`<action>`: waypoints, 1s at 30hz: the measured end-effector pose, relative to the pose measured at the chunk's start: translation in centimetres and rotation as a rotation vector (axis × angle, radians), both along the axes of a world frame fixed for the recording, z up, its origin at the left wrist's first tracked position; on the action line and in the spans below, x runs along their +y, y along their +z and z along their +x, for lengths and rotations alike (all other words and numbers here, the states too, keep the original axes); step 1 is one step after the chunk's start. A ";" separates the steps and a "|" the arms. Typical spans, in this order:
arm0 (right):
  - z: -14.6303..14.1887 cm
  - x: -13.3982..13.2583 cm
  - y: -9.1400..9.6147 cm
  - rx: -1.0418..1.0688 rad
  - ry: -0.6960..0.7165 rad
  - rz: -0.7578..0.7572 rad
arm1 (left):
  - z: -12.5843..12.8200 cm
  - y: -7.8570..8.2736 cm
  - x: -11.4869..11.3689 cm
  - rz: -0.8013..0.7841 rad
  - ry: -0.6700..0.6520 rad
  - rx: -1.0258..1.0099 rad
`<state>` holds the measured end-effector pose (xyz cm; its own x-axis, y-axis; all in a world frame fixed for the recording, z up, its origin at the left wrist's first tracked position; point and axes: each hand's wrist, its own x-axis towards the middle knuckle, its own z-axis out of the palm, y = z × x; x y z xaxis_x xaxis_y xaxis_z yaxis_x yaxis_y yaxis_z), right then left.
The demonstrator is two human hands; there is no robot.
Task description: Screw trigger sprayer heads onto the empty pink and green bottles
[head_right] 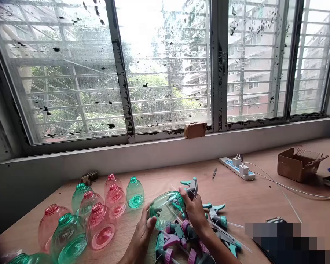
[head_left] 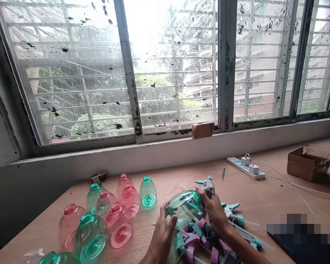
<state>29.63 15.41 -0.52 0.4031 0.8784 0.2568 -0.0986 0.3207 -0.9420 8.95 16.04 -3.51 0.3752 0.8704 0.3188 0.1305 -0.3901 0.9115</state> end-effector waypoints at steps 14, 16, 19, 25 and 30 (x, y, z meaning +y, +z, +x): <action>0.5 0.5 -0.5 -0.013 -0.034 0.023 | -0.1 -1.0 0.8 -0.005 -0.029 -0.171; 0.4 0.5 -0.5 -0.010 -0.027 0.018 | 0.0 -0.6 0.8 -0.104 -0.027 -0.170; 0.3 0.4 -0.3 -0.004 -0.017 0.000 | 0.1 -0.2 0.5 -0.114 -0.064 -0.126; 0.2 0.3 -0.2 0.013 0.002 -0.039 | 0.1 -0.9 0.0 0.020 -0.002 -0.007; 0.1 0.3 -0.1 0.031 0.013 -0.053 | -0.1 -1.8 0.1 0.317 0.071 0.112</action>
